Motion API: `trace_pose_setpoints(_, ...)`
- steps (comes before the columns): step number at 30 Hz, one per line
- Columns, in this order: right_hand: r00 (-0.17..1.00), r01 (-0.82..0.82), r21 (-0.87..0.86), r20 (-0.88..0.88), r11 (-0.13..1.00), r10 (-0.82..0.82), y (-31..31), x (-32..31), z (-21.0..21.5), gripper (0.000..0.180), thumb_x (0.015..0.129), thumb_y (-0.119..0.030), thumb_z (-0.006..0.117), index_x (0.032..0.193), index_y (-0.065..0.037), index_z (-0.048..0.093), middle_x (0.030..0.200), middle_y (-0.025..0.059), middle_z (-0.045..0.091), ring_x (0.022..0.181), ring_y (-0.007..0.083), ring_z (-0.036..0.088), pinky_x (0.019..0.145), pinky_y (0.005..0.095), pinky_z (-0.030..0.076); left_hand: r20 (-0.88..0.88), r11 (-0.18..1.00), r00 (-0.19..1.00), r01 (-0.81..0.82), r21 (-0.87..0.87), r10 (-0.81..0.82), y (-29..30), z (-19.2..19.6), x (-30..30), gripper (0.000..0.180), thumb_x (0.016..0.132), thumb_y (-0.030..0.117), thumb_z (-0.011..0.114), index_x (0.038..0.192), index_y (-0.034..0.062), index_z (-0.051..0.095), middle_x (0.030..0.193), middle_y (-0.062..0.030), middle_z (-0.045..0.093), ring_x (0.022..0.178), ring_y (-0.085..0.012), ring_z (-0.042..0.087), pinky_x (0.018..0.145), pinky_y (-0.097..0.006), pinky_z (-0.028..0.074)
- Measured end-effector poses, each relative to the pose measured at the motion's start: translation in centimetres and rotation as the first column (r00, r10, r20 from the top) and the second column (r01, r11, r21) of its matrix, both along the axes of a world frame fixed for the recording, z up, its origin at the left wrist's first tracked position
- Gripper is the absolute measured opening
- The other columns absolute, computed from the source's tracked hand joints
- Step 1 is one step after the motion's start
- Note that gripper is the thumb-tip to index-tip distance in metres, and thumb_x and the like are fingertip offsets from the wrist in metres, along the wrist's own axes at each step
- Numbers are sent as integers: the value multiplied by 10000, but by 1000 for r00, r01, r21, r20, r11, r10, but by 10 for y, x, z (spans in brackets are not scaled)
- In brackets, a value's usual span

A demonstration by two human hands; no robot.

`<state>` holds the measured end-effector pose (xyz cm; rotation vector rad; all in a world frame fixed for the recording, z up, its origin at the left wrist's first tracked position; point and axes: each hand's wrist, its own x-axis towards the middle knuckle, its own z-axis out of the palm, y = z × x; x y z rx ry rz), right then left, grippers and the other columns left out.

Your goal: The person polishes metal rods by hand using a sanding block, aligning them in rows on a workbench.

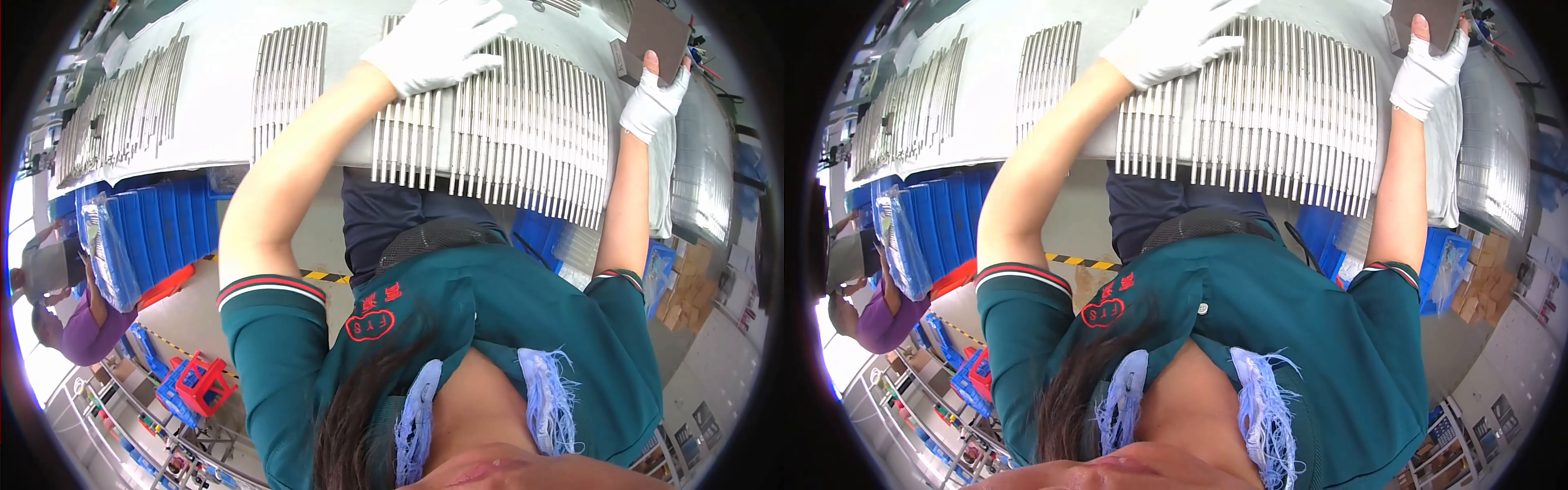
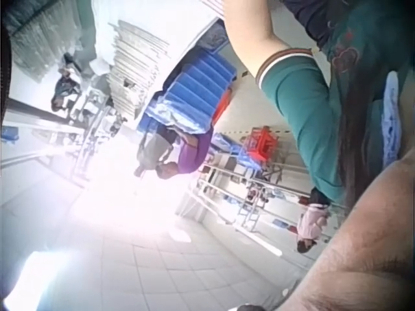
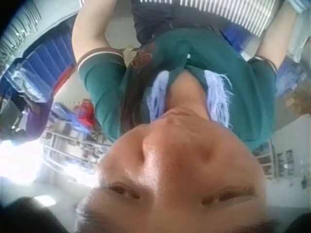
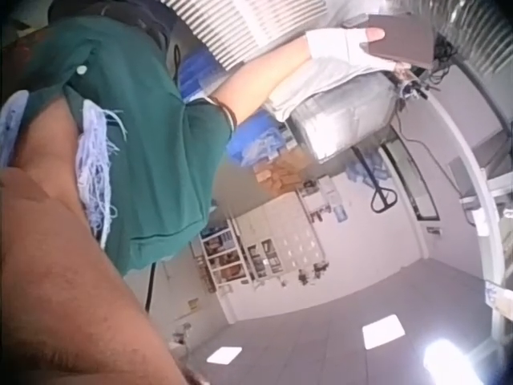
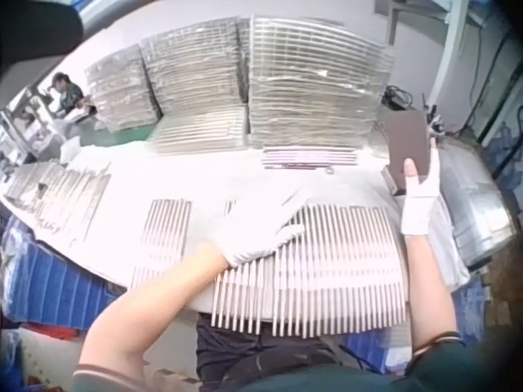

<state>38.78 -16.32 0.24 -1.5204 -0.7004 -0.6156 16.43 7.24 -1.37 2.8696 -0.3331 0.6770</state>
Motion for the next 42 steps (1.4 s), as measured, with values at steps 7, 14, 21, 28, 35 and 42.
trace_pose_setpoints(7, 983, 174, -44, 70, 984, -171, -6, -1, 7, 781, 882, -387, 830, 1450, 44, 511, 1422, 175, 596, 1310, 267, 557, 1132, 367, 399, -14, 991, 994, -109, 73, 110, 39, 19, -44, 627, 985, 375, 619, 1494, 30, 492, 1504, -244, 494, 1417, -445, 440, 1197, -528, 323)
trace_pose_setpoints(14, 986, 134, -104, 111, 986, -123, -5, 10, -9, 765, 893, -353, 830, 1458, 44, 503, 1413, 177, 596, 1314, 250, 553, 1127, 357, 408, 130, 992, 984, 125, -6, -123, -23, 15, 21, 610, 943, 378, 651, 1428, 28, 534, 1425, -243, 530, 1335, -448, 496, 1135, -560, 370)
trace_pose_setpoints(21, 999, 29, -41, 31, 999, -28, -9, 24, -20, 733, 904, -269, 826, 1474, 40, 484, 1427, 158, 582, 1273, 215, 571, 1106, 330, 430, 187, 970, 969, 191, -149, -163, -71, 0, 69, 533, 936, 376, 629, 1336, 26, 585, 1307, -239, 565, 1233, -451, 533, 1094, -578, 385)
trace_pose_setpoints(28, 999, 38, 28, -17, 999, -38, -8, 22, -14, 738, 900, -263, 829, 1477, 36, 479, 1417, 151, 590, 1227, 205, 594, 1071, 317, 460, 48, 996, 996, 71, -45, -69, -35, -6, 31, 585, 974, 415, 600, 1408, 26, 550, 1400, -251, 551, 1344, -435, 489, 1142, -547, 371)
trace_pose_setpoints(35, 1000, 3, -97, 3, 995, -3, -8, 12, -6, 718, 964, -275, 732, 1527, 43, 421, 1493, 189, 528, 1377, 283, 493, 1173, 365, 354, -47, 998, 999, 1, 67, 2, -14, 3, 3, 622, 966, 422, 616, 1448, 39, 529, 1417, -233, 548, 1353, -421, 486, 1159, -548, 356)
trace_pose_setpoints(42, 999, 8, -137, 40, 991, -3, -5, 12, -13, 674, 979, -223, 704, 1523, 56, 422, 1511, 185, 516, 1405, 285, 471, 1187, 372, 337, 68, 992, 992, 111, -65, -107, -51, -7, 42, 559, 959, 389, 610, 1387, 34, 559, 1325, -224, 570, 1300, -413, 509, 1128, -543, 378)
